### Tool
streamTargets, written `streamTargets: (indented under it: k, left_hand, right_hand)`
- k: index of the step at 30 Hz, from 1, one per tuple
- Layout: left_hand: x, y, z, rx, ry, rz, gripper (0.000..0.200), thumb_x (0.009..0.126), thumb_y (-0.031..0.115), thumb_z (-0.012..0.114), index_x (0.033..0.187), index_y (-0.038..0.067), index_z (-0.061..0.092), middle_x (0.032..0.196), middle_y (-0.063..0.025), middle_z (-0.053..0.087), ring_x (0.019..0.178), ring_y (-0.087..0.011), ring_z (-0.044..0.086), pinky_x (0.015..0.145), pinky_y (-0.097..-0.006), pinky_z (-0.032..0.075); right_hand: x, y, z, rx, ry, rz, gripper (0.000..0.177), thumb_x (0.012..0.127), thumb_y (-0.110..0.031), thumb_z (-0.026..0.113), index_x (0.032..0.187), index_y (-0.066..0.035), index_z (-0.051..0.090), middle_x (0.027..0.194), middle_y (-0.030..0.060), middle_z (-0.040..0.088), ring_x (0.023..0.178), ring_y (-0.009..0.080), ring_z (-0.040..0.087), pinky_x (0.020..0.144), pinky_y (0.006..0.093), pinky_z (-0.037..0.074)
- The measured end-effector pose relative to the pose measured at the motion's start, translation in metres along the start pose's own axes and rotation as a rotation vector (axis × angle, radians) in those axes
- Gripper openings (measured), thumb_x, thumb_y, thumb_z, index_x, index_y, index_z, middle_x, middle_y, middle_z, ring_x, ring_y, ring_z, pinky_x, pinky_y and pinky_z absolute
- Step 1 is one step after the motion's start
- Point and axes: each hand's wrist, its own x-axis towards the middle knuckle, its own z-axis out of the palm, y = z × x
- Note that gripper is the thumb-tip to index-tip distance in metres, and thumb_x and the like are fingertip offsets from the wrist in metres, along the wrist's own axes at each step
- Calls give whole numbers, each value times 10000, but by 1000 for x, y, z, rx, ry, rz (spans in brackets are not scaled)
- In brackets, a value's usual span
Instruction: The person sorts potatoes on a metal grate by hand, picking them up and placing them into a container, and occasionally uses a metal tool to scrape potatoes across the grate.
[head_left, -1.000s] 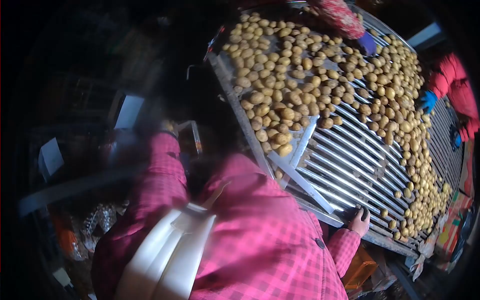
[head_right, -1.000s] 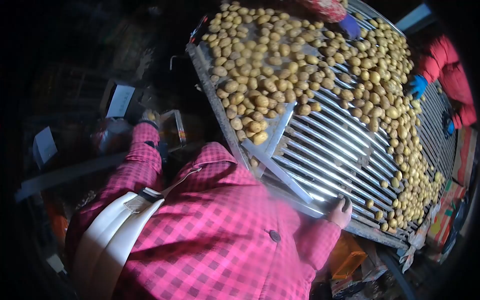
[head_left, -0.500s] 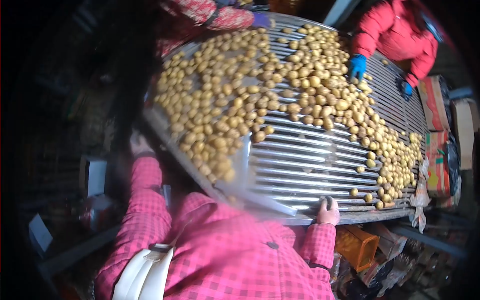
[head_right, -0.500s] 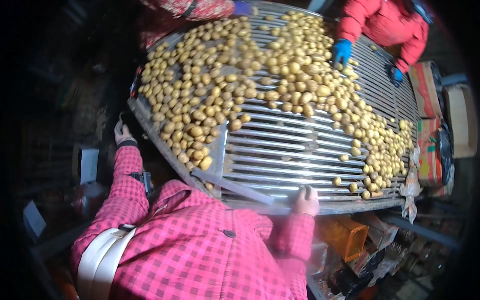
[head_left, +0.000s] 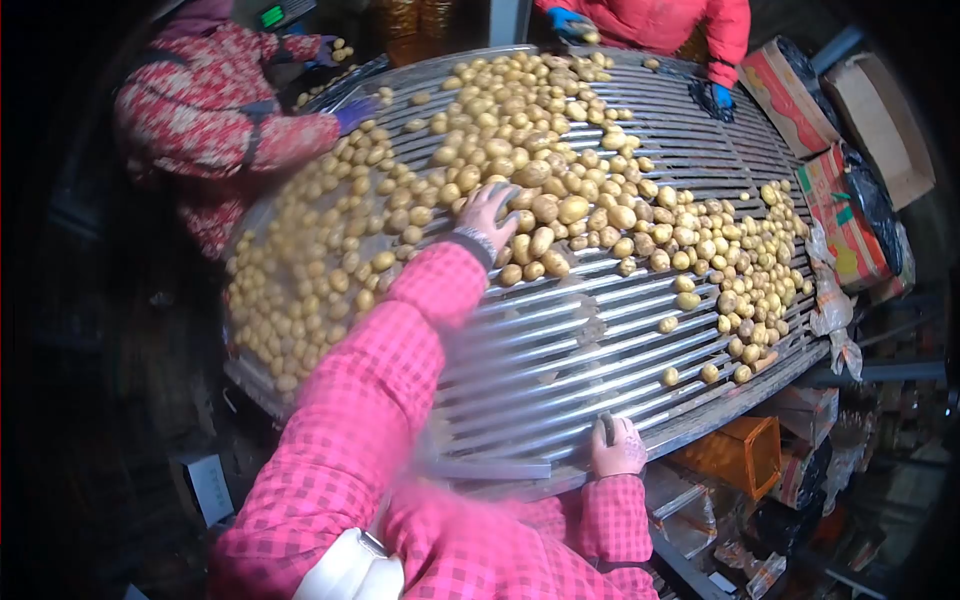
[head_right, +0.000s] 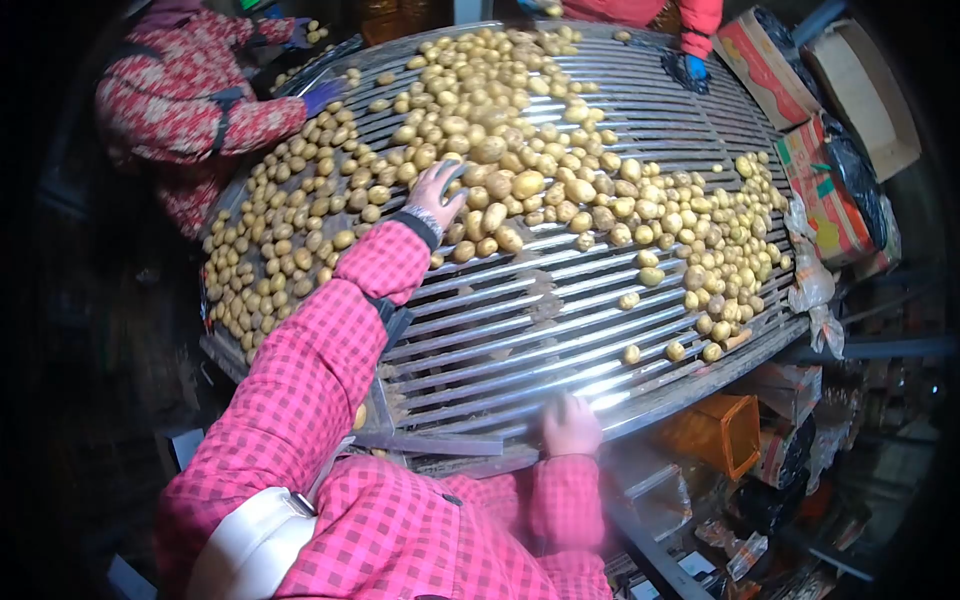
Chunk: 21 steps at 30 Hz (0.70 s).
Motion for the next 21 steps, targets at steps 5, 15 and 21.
streamTargets:
  k: [5,15,21]
  left_hand:
    - [38,75,21,493,-478,-199,510,752,494,600,1195,257,513,1282,-56,426,1251,-317,316,997,-623,194]
    - [-61,52,1,386,-379,48,462,699,335,653,1132,215,544,1239,-99,469,1091,-357,445,942,-505,330]
    - [-126,71,-20,375,-447,92,477,700,259,676,1150,185,536,1184,-69,468,1134,-270,423,935,-470,344]
  right_hand:
    - [0,-10,-9,-18,-33,-1,188,758,-264,614,909,-155,646,897,67,614,840,273,595,719,374,481]
    - [-1,-4,-3,-4,38,-30,199,769,-288,611,904,-147,654,910,71,618,830,274,601,721,379,480]
    - [-1,3,2,11,23,-37,220,787,-294,591,943,-148,640,944,65,617,874,273,594,754,370,474]
